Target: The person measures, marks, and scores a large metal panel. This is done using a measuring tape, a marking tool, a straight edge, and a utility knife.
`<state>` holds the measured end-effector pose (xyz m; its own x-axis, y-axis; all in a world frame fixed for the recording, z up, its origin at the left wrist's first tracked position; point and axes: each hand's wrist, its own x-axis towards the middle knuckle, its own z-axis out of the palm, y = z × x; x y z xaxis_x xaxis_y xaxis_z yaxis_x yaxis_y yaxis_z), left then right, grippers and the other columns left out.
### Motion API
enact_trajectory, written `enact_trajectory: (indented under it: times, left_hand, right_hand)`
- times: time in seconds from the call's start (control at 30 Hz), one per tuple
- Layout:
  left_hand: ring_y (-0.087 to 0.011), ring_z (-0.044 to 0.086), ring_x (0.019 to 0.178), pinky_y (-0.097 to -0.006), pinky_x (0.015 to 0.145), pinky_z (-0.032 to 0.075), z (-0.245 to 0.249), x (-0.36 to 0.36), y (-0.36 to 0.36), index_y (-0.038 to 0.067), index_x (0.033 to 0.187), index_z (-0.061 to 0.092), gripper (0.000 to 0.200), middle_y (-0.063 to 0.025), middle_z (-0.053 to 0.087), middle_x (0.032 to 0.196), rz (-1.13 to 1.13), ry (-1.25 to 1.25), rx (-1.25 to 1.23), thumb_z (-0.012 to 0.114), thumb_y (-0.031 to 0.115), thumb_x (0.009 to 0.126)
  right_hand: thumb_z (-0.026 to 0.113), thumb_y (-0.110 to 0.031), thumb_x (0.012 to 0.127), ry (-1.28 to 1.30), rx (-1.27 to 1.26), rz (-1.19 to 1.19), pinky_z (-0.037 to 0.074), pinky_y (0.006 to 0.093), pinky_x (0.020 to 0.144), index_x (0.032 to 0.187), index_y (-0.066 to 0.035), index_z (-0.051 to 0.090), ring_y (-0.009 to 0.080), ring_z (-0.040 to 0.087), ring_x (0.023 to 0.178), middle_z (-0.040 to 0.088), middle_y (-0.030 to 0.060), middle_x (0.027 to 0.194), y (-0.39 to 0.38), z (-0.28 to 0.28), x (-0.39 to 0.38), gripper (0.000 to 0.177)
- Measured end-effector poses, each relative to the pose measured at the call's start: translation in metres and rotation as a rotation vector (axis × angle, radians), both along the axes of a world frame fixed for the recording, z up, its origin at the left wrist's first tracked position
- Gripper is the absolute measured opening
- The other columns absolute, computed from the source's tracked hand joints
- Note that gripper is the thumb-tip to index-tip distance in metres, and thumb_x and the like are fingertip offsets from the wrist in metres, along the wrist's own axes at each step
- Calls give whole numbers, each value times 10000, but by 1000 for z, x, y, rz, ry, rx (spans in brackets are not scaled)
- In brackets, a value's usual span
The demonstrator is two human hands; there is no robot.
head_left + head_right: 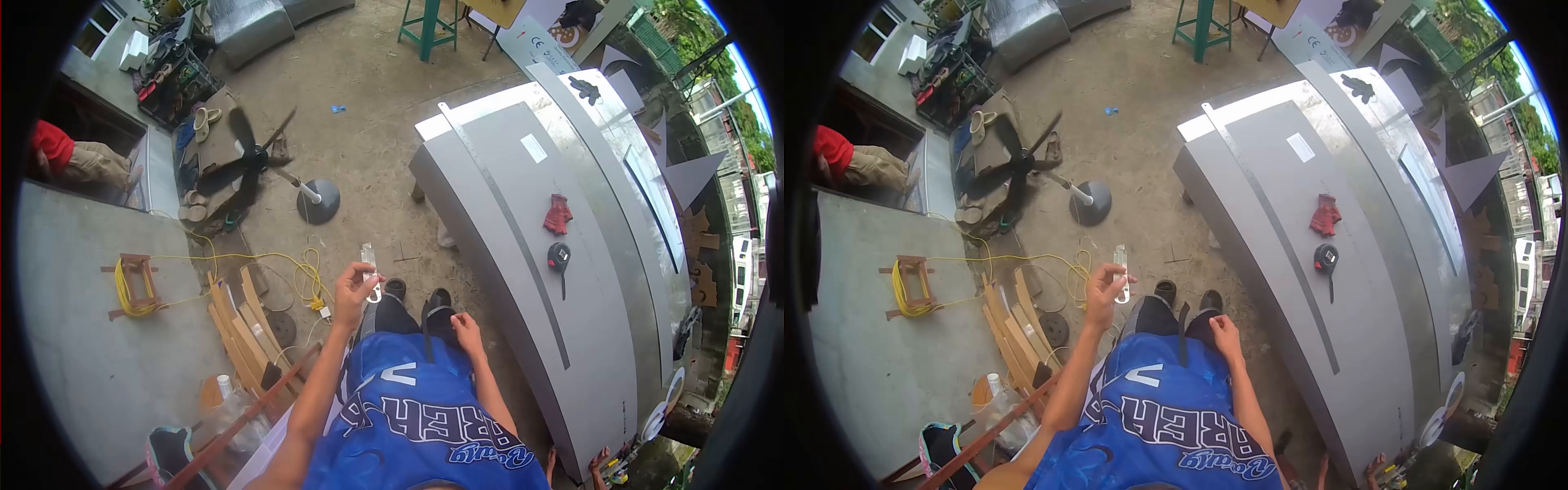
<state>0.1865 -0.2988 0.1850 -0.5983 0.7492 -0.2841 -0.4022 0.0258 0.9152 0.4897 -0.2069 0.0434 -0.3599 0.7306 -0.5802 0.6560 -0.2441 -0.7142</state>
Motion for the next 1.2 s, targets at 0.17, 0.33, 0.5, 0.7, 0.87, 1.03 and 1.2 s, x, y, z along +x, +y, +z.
enact_trajectory:
  times: [0.17, 0.33, 0.5, 0.7, 0.87, 1.03, 1.2]
  left_hand:
    - [-224, 681, 873, -346, 690, 591, -9, 40, -5, 61, 1289, 474, 443, -124, 592, 1064, 131, 4, -111, 587, -45, 873]
    - [-226, 670, 802, -345, 653, 591, -9, 87, 10, 156, 1506, 253, 706, -180, 558, 1168, 227, -100, -274, 505, -91, 894]
    - [-168, 630, 703, -285, 623, 544, -54, 125, -6, 77, 1481, 291, 623, -165, 591, 1134, 88, -118, -510, 470, -69, 902]
    - [-121, 593, 672, -256, 581, 493, -84, 165, -54, 30, 1280, 510, 374, -106, 615, 1070, -118, -123, -816, 474, -53, 917]
    - [-102, 568, 650, -257, 566, 468, -88, 169, -51, 44, 1264, 543, 343, -65, 631, 961, -207, -81, -943, 477, -31, 936]
    - [-103, 555, 645, -259, 567, 461, -86, 156, -39, 57, 1303, 532, 377, -53, 642, 937, -194, -77, -932, 486, -16, 936]
    - [-98, 552, 647, -263, 575, 457, -90, 149, -30, 62, 1309, 535, 389, -48, 649, 949, -167, -87, -943, 489, -11, 930]
  right_hand:
    - [626, -286, 944, 0, 97, 176, 520, 355, 826, 1057, 15, 657, 237, 685, 905, 706, 160, 968, 53, 40, 10, 323]
    - [636, -221, 929, 20, 414, 172, 504, 391, 841, 1044, 8, 655, 314, 642, 962, 663, 171, 1005, 130, 26, 54, 257]
    - [657, -106, 875, -102, 706, 142, 448, 438, 969, 1128, 22, 618, 366, 570, 1092, 590, 204, 1159, 279, 15, 116, 286]
    - [649, -388, 921, -463, 798, -53, 362, 432, 1101, 1373, 55, 474, 397, 445, 1319, 476, 257, 1400, 481, -60, 222, 657]
    - [703, -599, 811, -606, 775, -24, 362, 440, 1100, 1404, 48, 446, 388, 427, 1335, 442, 262, 1423, 516, -100, 259, 915]
    - [756, -616, 745, -572, 765, -23, 376, 441, 1086, 1381, 24, 487, 379, 453, 1312, 473, 228, 1401, 509, -73, 253, 942]
    - [771, -622, 722, -629, 755, 0, 384, 440, 1079, 1360, 23, 510, 376, 465, 1302, 488, 221, 1391, 513, -66, 248, 944]
